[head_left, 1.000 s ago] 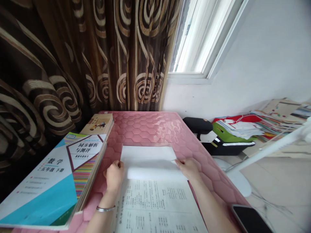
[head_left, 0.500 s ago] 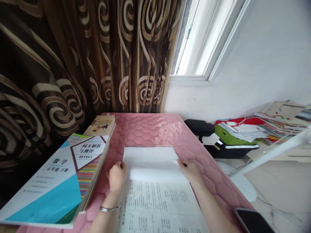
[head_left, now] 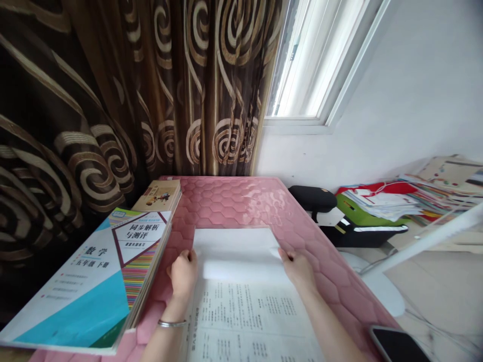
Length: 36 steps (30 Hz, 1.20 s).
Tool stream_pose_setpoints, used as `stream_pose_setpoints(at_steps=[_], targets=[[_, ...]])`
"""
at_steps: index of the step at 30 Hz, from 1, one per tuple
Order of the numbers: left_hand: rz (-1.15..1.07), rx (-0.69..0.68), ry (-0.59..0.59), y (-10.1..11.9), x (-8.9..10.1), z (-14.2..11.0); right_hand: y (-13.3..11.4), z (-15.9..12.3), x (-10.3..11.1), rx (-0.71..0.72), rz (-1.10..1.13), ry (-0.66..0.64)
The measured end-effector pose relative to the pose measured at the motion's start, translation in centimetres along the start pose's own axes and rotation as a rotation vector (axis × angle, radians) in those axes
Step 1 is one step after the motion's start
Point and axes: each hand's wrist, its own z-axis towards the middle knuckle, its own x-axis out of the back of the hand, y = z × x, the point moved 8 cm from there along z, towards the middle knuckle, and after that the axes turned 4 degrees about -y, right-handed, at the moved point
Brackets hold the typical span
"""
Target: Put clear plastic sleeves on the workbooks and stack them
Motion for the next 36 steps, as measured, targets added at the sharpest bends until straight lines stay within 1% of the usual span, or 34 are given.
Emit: stream_pose_setpoints(at_steps=[4,6,12,18,22,29,33,36], targets=[[-0.114,-0.02,-0.004,-0.3,0.0,0.2,0.6,0.2,-0.1,-0.029,0.075,-0.004],[-0.136,-0.026,-0.008,-0.4,0.0,0.3,0.9,0.3,-0.3,-0.032,0.122,-0.006],[-0.082,-0.005,-0.009,-0.5,-0.3,0.5,1.1,0.3,-0.6,-0.003,0.122,0.013],[-0.067,-0.018,0.009,0.0,-0.1,0.5,0.8,-0.1,-0.4,-0.006,0.169,0.001],[-0.079,0.003,0.02,-0.1,-0.1,0.6,0.4,-0.2,-0.1,-0.013,0.133,0.02],[-0.066,0.008,0.02,-0.3,-0.1,0.4,-0.5,0.2,-0.5,0.019,-0.028,-0.01],[-0.027,-0.002,0.032,0.0,0.2,0.0,-0.5,0.5,-0.7,0.005,-0.035,-0.007],[-0.012,0.001,0.045,0.1,0.3,-0.1,-0.4,0.6,-0.5,0.003,0.023,-0.004]])
